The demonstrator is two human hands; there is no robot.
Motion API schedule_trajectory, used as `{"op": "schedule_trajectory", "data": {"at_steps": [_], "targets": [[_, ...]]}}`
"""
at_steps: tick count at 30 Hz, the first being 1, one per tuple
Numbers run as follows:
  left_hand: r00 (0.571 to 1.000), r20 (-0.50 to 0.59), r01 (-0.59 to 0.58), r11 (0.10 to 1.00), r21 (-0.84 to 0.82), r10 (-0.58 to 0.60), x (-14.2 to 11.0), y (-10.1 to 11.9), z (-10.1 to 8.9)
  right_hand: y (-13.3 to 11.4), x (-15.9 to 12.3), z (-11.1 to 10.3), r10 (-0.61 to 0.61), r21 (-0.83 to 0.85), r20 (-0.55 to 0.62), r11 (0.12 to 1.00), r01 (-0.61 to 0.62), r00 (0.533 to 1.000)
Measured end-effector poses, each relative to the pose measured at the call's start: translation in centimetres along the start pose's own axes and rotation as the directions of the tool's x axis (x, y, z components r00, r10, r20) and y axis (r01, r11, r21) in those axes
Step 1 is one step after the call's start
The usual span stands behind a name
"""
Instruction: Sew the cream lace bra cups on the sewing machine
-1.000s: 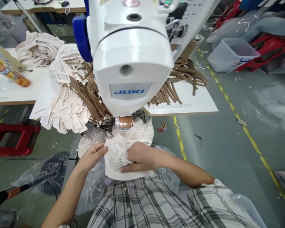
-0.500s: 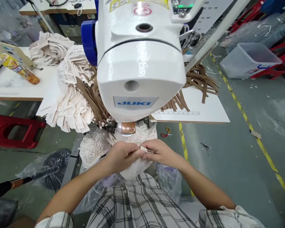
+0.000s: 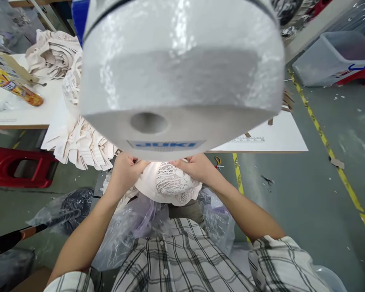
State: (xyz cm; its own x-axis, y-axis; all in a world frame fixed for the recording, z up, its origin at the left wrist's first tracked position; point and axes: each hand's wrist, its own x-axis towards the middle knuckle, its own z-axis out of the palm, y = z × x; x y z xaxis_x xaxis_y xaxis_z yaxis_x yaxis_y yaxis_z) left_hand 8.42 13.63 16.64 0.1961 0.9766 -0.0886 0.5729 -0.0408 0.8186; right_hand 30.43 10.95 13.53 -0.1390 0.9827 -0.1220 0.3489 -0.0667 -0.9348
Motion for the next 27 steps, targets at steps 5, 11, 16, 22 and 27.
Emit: {"op": "schedule_trajectory", "data": {"at_steps": [5,11,16,22,27], "targets": [[0.998,-0.009,-0.054,0.998,0.025,0.054,0.2,0.0,-0.1,0.7,0.4,-0.2,0.0,0.018,-0.003,1.0,0.0,1.0],[0.999,-0.001,-0.032,0.998,0.058,0.032,-0.1,-0.1,-0.6,5.0,-1.0,1.5,-0.012,0.295,0.133,0.955,-0.028,0.991],[0.999,-0.021,-0.042,0.996,0.074,0.044,-0.1,-0.2,-1.1,8.5,-3.1,2.9,-0.048,0.319,0.473,0.94,-0.12,0.88],[0.999,-0.029,-0.034,0.999,0.02,0.034,-0.6,0.3,-1.0,10.6,-5.0,2.9,0.158,0.524,0.447,0.752,-0.4,0.881],[1.0,-0.016,-0.004,1.0,0.003,0.004,-0.8,0.4,-0.7,10.3,-6.2,2.3,0.279,0.65,0.316,0.632,-0.421,0.907]]}}
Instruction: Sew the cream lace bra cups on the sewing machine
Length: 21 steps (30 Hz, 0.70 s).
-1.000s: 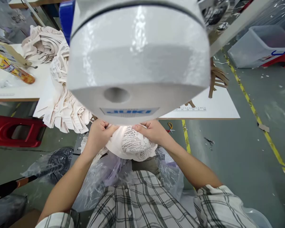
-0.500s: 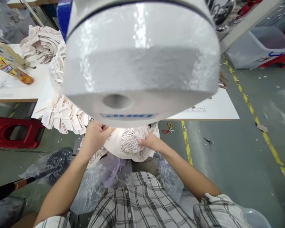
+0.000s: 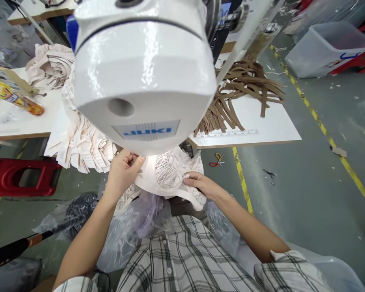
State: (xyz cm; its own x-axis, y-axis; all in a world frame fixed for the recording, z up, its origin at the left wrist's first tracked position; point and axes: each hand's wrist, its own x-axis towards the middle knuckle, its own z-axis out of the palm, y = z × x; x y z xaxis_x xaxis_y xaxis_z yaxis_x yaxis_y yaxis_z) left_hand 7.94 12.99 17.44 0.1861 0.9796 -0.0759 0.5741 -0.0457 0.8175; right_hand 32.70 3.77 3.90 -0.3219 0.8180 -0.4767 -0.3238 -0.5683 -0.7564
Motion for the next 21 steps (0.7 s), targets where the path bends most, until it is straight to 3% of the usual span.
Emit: {"op": "schedule_trajectory", "data": {"at_steps": [4,8,11,12,14,16,17,19,21], "targets": [[0.997,-0.043,-0.065,0.998,-0.013,0.064,-0.5,-0.9,-0.2,-1.0,-1.5,0.1,-0.075,0.014,-0.031,0.997,0.075,0.997],[0.972,-0.183,-0.15,0.989,0.008,0.149,-2.3,-1.1,-0.3,-2.4,-3.0,-0.1,-0.177,-0.151,0.02,0.972,0.178,0.984],[0.903,-0.194,-0.358,0.922,0.15,0.382,-4.4,0.2,0.4,-4.1,-4.2,0.2,-0.272,-0.353,0.086,0.891,0.285,0.958],[0.862,-0.148,-0.461,0.871,0.168,0.484,-5.1,0.8,0.8,-4.9,-4.8,0.6,-0.311,-0.43,0.138,0.836,0.34,0.94],[0.74,0.032,-0.67,0.731,0.131,0.672,-6.2,2.3,1.7,-6.5,-5.9,2.0,-0.349,-0.556,0.292,0.696,0.455,0.89],[0.606,0.273,-0.785,0.616,0.058,0.747,-6.8,3.6,2.4,-7.9,-7.1,3.7,-0.299,-0.604,0.481,0.568,0.558,0.824],[0.565,0.395,-0.797,0.603,0.035,0.724,-6.8,4.1,2.6,-8.6,-7.6,4.5,-0.248,-0.608,0.564,0.52,0.6,0.787],[0.562,0.584,-0.747,0.663,0.053,0.586,-6.5,4.4,2.4,-9.7,-8.0,5.8,-0.165,-0.623,0.652,0.441,0.647,0.74],[0.615,0.645,-0.648,0.756,0.086,0.454,-5.7,3.8,1.7,-10.6,-7.6,6.2,-0.166,-0.683,0.621,0.364,0.633,0.766]]}}
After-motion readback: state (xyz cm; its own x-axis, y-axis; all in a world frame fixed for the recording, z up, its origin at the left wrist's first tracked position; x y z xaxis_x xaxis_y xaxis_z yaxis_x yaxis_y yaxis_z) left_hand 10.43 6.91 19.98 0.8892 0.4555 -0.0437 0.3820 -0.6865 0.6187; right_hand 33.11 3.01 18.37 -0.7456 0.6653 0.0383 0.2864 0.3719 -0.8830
